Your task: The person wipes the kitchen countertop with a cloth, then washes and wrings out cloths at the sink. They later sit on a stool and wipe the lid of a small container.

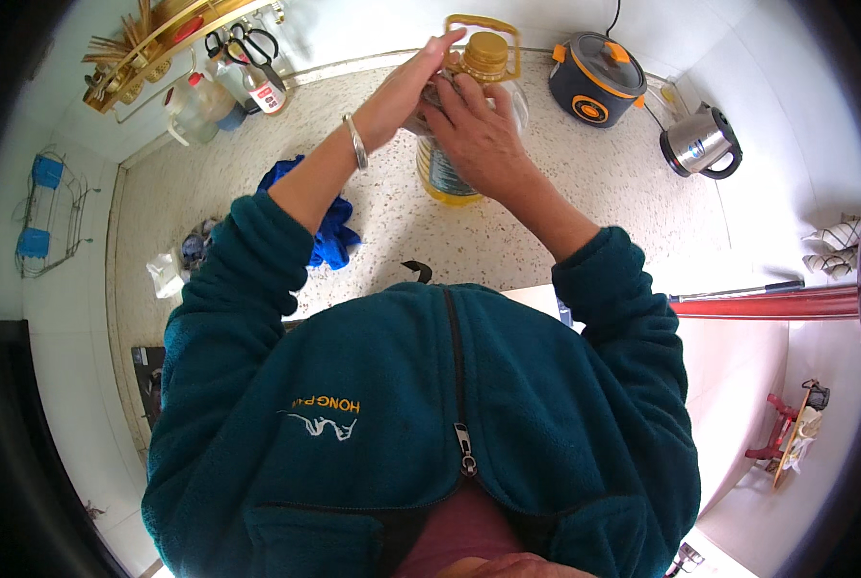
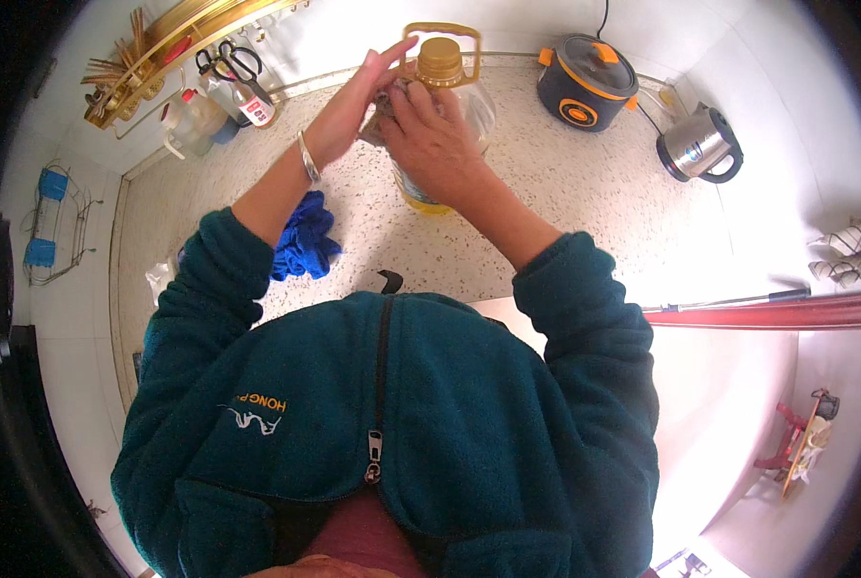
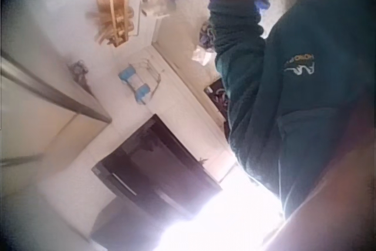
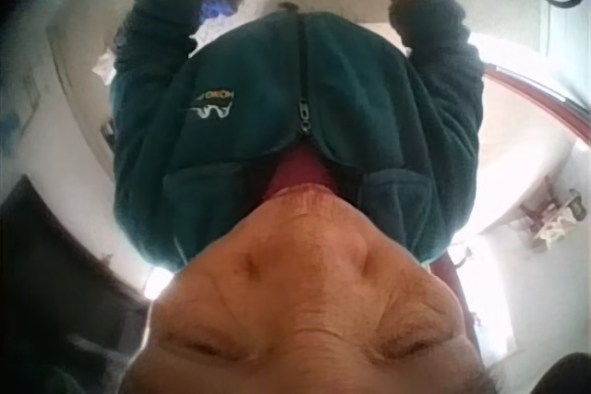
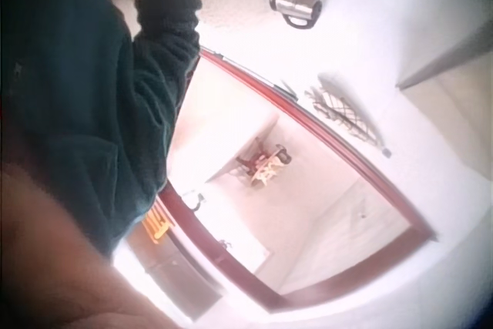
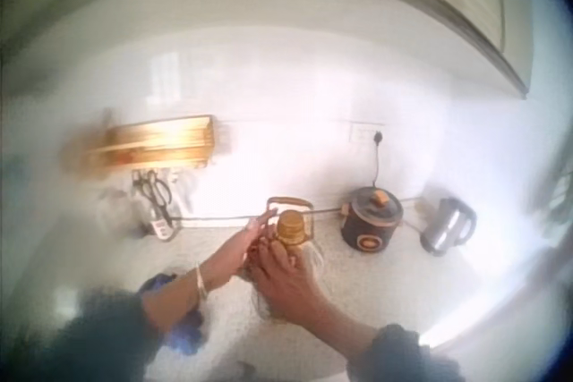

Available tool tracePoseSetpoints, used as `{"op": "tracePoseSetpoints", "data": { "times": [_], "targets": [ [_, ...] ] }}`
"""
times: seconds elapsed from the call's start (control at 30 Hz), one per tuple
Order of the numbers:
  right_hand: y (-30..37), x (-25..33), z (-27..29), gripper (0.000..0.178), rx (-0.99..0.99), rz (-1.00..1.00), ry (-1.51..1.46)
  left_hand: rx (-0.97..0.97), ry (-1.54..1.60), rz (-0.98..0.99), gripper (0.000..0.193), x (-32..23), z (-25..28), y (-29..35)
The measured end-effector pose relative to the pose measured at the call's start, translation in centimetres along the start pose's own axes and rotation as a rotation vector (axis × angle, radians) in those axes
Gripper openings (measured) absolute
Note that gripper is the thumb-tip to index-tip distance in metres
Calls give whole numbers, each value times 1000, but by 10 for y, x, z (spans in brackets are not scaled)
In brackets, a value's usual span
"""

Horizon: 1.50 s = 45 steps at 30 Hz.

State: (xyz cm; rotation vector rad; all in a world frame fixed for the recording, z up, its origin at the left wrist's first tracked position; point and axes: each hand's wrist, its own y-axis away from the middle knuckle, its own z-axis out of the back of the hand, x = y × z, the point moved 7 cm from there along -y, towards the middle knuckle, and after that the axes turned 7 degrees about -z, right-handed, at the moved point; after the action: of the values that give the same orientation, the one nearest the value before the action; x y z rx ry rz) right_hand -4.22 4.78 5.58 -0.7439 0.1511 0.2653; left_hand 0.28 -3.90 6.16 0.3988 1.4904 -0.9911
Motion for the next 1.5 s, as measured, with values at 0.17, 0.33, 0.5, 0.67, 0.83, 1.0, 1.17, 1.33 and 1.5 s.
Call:
{"op": "tracePoseSetpoints", "data": {
  "times": [0.17,0.33,0.5,0.67,0.83,1.0,1.17,1.33,1.5],
  "targets": [
    [-3,35,-29,29,186,186,306,59,-544,6,67,-8,12,-26],
    [53,59,-88,35,450,430,169,-70,-1081,-56,74,-4,-14,-33],
    [139,42,-111,36,278,470,-156,-261,-1166,-149,77,3,-22,-28],
    [220,-18,-117,33,553,81,-485,-293,-792,-181,64,12,-24,-44],
    [276,-99,-88,36,419,-524,-436,-437,-624,-231,51,12,-11,-76],
    [306,-112,-80,41,346,-730,-297,-367,-610,-269,51,26,0,-144],
    [309,-111,-85,43,393,-795,-364,-379,-535,-306,49,48,6,-219],
    [308,-120,-82,44,395,-817,-398,-433,-653,-203,51,85,22,-255],
    [308,-122,-85,43,410,-826,-395,-340,-637,-225,52,109,40,-298]
  ]
}}
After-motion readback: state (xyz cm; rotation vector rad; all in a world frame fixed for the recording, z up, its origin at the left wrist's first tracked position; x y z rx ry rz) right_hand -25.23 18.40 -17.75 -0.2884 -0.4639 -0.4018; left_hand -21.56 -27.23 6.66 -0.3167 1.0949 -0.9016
